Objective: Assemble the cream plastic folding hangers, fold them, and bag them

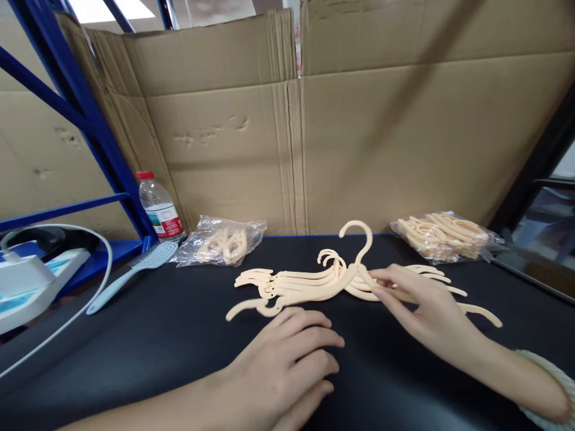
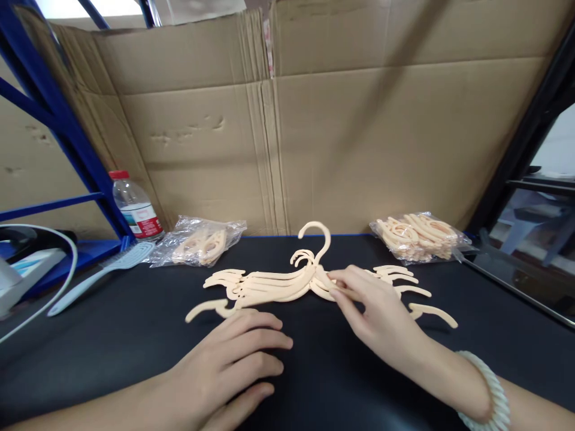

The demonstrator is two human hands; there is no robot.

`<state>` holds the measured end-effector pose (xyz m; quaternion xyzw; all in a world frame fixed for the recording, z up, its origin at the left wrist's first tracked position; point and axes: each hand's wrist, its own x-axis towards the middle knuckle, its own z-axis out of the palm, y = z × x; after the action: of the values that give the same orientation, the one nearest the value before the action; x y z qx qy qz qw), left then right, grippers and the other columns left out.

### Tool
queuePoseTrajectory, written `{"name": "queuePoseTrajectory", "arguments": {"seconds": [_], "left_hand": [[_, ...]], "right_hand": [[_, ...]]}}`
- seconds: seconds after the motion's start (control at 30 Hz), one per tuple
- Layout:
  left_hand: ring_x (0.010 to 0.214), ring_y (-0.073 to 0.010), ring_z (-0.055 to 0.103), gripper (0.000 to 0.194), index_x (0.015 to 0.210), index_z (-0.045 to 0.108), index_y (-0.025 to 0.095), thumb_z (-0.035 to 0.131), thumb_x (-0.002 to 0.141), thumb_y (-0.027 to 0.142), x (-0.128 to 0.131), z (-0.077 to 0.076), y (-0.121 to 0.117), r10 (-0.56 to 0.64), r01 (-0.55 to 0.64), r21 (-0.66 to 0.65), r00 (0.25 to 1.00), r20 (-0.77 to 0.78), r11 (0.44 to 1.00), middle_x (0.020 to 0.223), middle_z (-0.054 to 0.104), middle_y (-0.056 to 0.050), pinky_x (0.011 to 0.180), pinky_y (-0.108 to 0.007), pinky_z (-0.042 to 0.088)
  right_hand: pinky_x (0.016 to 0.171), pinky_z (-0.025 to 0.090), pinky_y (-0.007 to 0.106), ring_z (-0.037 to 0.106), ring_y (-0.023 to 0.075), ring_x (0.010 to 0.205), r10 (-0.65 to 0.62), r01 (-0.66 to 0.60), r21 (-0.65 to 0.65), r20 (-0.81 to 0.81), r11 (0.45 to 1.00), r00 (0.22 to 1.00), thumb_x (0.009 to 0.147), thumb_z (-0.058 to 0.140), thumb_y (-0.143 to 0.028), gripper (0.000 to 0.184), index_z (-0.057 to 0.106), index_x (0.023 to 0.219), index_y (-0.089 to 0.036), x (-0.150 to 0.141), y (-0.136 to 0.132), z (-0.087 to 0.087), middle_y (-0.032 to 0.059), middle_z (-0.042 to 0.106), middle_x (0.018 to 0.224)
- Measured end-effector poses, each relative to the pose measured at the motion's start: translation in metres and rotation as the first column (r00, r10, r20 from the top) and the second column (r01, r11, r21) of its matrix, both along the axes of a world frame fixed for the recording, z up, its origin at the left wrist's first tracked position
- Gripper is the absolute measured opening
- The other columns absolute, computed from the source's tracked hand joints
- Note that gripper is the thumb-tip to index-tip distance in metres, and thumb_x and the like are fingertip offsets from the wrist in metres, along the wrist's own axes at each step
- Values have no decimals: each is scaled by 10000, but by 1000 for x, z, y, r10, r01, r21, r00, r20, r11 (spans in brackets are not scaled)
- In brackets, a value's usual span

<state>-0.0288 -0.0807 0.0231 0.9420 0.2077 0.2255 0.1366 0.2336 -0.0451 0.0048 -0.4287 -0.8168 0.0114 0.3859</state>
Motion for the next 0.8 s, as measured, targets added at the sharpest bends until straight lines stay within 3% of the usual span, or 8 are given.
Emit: {"name": "queuePoseTrajectory", "arguments": {"seconds": [0.07,0.2,0.37,0.5,0.63,0.8], "left_hand": [[1276,-282,417,354,1204,558,155,514,855,112,-1,2,-2,46,-33,123,994,-99,992,1333,549,-125,1066,-459,361],[1367,-292,316,553,1424,366,196,516,895,249,-3,-3,3,185,-164,108,956,-229,981,1487,390,-85,1128,-497,275],[1392,-338,279,578,1473,290,252,456,933,377,-4,-11,8,267,-262,58,923,-276,963,1498,375,-57,1143,-570,179],[1383,-358,293,573,1457,331,245,463,927,418,-5,-13,11,296,-303,17,918,-265,953,1491,375,-84,1130,-588,195],[1401,-353,248,603,1470,286,266,457,924,456,-8,-19,15,311,-319,14,911,-269,948,1522,303,-81,1125,-597,193],[1423,-349,169,640,1485,209,282,430,925,499,-8,-25,20,342,-348,36,888,-307,937,1549,217,-71,1117,-615,166]], "right_hand": [[718,488,294,607,175,824,48,-47,-45,35,998,998,927,473,-220,120,591,950,-218,-4,-2,-4,34,641,883],[712,495,313,593,183,802,90,-81,-85,113,993,989,905,470,-172,133,588,850,-203,-9,-3,-8,42,632,838],[753,506,323,586,186,854,108,-97,-78,162,992,981,855,485,-91,169,611,871,-203,-7,0,-11,44,620,868],[791,516,350,589,204,911,55,-41,-74,202,996,978,814,499,-62,211,616,914,-205,-4,2,-14,61,617,937],[905,496,444,571,257,1071,-37,55,-53,304,997,952,848,469,-103,283,587,1097,-166,-1,1,-17,125,606,1134],[1071,359,549,353,320,1357,-98,153,-86,454,985,885,949,379,-333,533,375,1412,-70,2,3,-24,199,408,1448]]}}
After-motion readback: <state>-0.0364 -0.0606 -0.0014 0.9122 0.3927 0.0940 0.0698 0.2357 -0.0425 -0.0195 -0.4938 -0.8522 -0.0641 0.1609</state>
